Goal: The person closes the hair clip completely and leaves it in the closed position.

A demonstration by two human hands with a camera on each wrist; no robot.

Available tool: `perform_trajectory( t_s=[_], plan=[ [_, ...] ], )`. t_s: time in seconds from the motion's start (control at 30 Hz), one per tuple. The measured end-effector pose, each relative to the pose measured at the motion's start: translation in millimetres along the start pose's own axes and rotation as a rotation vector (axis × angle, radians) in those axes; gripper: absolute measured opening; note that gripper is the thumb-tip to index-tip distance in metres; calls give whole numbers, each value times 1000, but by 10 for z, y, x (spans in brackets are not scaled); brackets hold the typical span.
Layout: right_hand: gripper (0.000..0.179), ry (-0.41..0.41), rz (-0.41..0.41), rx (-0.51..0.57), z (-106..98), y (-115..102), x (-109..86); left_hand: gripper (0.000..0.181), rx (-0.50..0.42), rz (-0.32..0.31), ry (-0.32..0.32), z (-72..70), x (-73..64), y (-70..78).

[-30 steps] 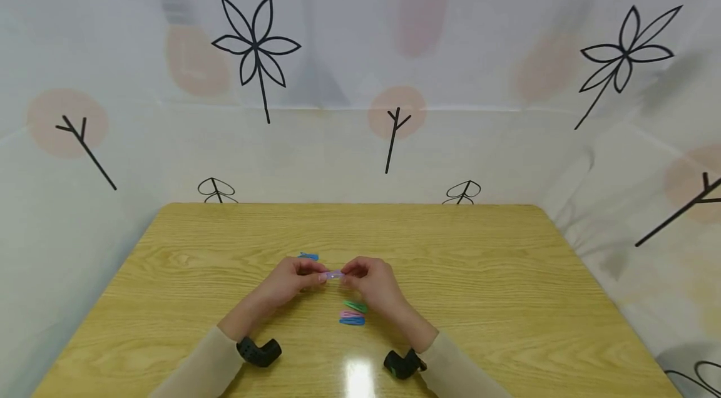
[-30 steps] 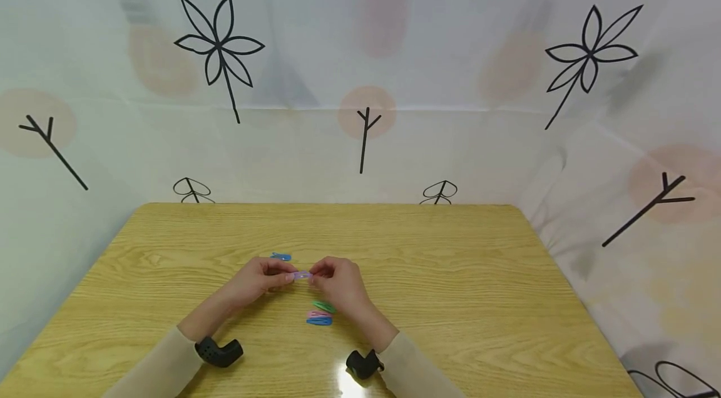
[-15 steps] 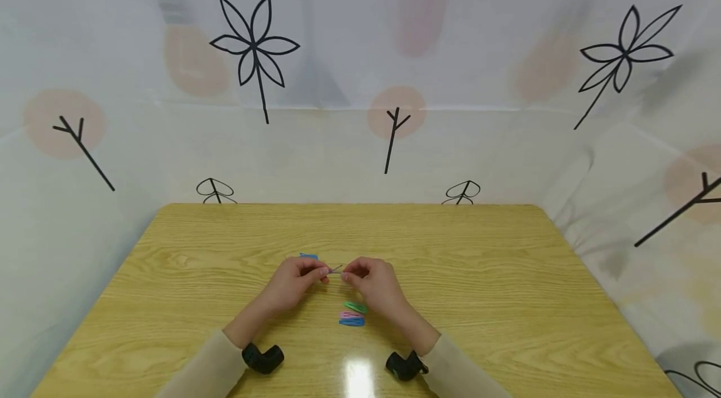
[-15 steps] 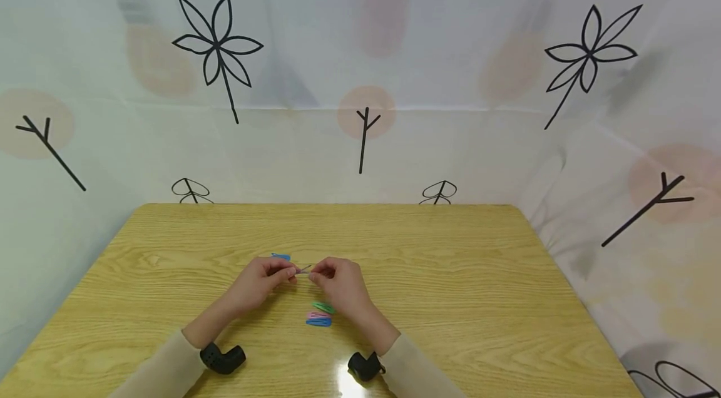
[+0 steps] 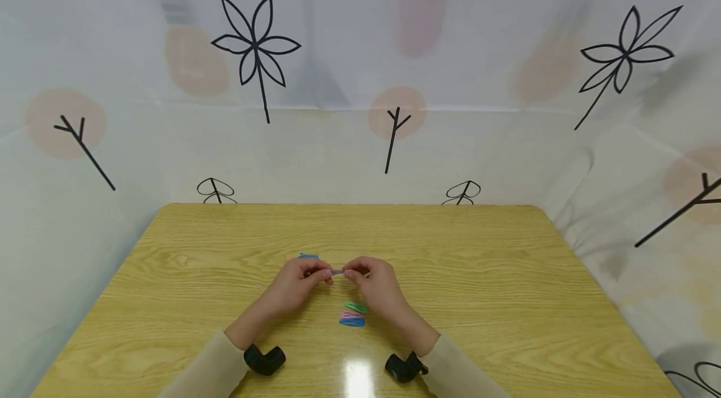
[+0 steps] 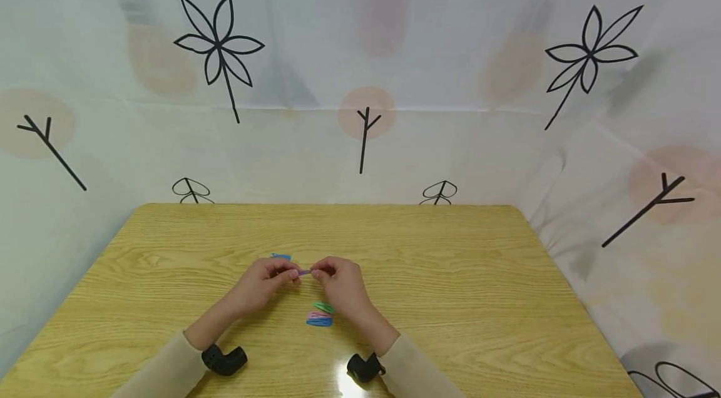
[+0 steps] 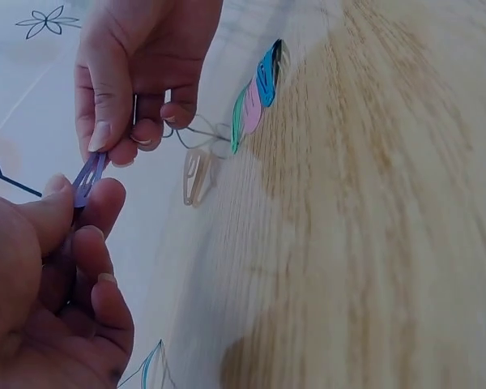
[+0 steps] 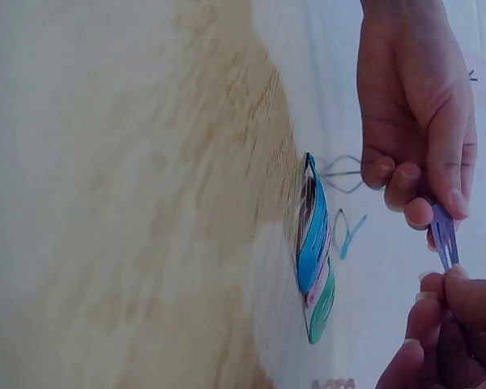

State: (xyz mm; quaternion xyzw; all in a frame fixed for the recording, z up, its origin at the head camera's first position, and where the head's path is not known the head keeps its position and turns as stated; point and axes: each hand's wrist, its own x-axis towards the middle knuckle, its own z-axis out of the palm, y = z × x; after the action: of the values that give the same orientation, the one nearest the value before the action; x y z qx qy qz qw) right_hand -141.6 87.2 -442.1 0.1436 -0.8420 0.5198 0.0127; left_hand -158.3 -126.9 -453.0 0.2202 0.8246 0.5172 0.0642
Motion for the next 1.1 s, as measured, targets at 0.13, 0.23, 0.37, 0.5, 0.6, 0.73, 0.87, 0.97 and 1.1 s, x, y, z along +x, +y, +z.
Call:
perform_trajectory(
  t_s=[0.13,0.23,0.37,0.5,0.6,0.73,0.87,0.97,1.1],
  plan=[
    [11,-31,46,62,-7,27,5,22,8,18,-4,12,-15,26],
    [12,-61,67,110,-18,46,8,21,10,39,-13,13,-16,50],
    [12,-72,78,125,-47,67,-6,23,24,41,-45,19,-1,60],
    [9,-75,89,55,-102,107,-55,24,77,36,-95,47,25,52],
    [7,-88,93,-22,-158,130,-97,20,128,54,-118,90,51,37],
    [7,-116,63,-120,-240,135,-144,15,183,73,-136,161,98,18],
    [7,-159,41,-172,-301,145,-177,13,214,81,-164,231,147,21],
    [7,-193,43,-201,-325,164,-190,11,228,76,-185,272,176,34],
    [7,-224,49,-227,-349,160,-197,9,259,72,-199,309,202,51]
  ],
)
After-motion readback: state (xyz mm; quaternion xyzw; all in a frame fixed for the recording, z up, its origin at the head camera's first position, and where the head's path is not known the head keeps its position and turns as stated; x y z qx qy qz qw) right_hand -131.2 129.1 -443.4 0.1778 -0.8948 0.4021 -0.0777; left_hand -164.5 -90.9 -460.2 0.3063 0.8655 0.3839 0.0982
